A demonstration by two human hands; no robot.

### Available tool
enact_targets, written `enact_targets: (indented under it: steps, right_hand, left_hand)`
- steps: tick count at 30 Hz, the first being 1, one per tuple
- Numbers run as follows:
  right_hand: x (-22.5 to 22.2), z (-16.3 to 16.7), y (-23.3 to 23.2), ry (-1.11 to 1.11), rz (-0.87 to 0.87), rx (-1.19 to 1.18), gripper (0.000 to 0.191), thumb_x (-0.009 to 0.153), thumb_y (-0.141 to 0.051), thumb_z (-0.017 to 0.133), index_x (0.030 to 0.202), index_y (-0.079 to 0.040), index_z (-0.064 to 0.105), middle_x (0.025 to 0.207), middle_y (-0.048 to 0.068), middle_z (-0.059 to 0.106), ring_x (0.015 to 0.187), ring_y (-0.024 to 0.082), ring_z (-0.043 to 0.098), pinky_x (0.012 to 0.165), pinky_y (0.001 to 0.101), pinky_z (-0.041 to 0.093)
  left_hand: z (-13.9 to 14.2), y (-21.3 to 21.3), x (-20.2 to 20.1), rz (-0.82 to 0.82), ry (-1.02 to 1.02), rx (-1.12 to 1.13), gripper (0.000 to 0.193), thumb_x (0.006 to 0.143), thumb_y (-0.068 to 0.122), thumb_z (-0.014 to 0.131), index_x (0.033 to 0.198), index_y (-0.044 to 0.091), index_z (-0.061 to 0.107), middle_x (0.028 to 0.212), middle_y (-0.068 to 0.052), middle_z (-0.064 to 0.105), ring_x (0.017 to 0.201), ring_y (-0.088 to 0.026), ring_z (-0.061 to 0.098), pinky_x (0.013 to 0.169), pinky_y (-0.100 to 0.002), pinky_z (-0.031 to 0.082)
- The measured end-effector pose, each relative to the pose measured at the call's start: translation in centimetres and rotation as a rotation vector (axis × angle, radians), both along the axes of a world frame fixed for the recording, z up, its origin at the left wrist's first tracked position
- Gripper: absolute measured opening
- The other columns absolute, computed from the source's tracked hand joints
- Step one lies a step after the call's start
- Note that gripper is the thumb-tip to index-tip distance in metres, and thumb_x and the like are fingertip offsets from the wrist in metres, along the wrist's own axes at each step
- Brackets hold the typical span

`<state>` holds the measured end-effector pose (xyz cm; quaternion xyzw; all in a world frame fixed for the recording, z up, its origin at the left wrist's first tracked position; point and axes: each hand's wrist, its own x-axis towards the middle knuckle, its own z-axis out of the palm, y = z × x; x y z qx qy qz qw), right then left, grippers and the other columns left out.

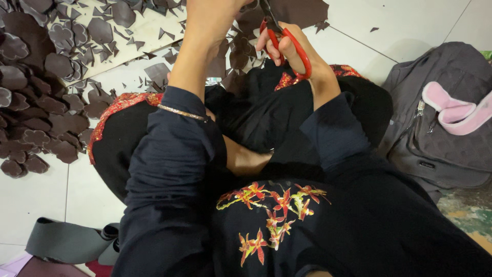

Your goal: The person sits on the floor and uses red-handled scissors to cut flower-shaped pieces from a brown patterned sheet. They repeatedly trim the edges of each shape and place the finished pieces into a growing pile on the floor.

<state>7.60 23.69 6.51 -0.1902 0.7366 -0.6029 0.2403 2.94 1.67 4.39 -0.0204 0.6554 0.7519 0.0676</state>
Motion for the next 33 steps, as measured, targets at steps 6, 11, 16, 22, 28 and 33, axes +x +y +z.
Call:
enact_targets:
  steps: [6,11,16,22,28,33]
  right_hand:
    - [0.2,0.4,0.1,-0.029,-0.027,-0.013,0.102,0.081,-0.099,0.041,0.098,-0.001,0.062,0.071,-0.002,0.049,0.063,0.008,0.051,0.057,0.023,0.041]
    - [0.1,0.6,0.2,-0.024,-0.032,-0.014,0.097,0.082,-0.097,0.043,0.095,-0.002,0.061,0.07,-0.002,0.047,0.062,0.007,0.05,0.056,0.0223,0.039]
    - [0.2,0.8,0.5,-0.052,-0.028,-0.028,0.098,0.08,-0.098,0.044,0.096,-0.002,0.06,0.071,-0.003,0.048,0.062,0.007,0.049,0.056,0.0223,0.039]
    - [0.1,0.3,0.3,-0.089,0.031,-0.017,0.106,0.074,-0.102,0.043,0.105,-0.003,0.062,0.075,-0.004,0.049,0.067,0.007,0.052,0.063,0.0218,0.043]
    - [0.4,0.3,0.6,-0.094,0.006,0.013,0.101,0.073,-0.101,0.045,0.096,-0.004,0.058,0.072,-0.004,0.048,0.063,0.006,0.051,0.057,0.0218,0.041]
    - [0.3,0.2,0.5,-0.076,-0.01,-0.001,0.096,0.075,-0.1,0.045,0.09,-0.006,0.055,0.067,-0.004,0.047,0.059,0.006,0.051,0.053,0.0213,0.04]
  left_hand:
    - [-0.4,-0.2,0.0,-0.005,-0.019,-0.053,0.019,0.088,0.015,0.082,0.084,-0.001,0.072,0.074,-0.001,0.07,0.067,-0.01,0.065,0.063,-0.027,0.053]
    - [-0.5,0.0,-0.2,0.018,-0.096,-0.032,0.02,0.089,0.016,0.081,0.082,0.0,0.071,0.071,0.0,0.068,0.065,-0.011,0.064,0.061,-0.027,0.052]
    - [-0.1,-0.1,-0.1,-0.017,-0.148,0.122,0.018,0.091,0.018,0.077,0.086,0.001,0.073,0.074,0.001,0.073,0.067,-0.011,0.069,0.062,-0.025,0.055]
    - [0.5,-0.2,0.0,-0.018,-0.044,-0.072,0.019,0.087,0.017,0.082,0.083,0.001,0.072,0.069,0.0,0.069,0.062,-0.009,0.067,0.057,-0.025,0.054]
    - [-0.5,-0.5,0.0,-0.024,0.093,-0.2,0.023,0.091,0.02,0.08,0.084,0.0,0.072,0.069,-0.002,0.069,0.061,-0.012,0.066,0.058,-0.028,0.053]
    - [-2.1,-0.4,-0.1,0.002,0.281,-0.373,0.027,0.094,0.023,0.079,0.085,0.0,0.071,0.069,-0.004,0.07,0.06,-0.014,0.065,0.058,-0.031,0.052]
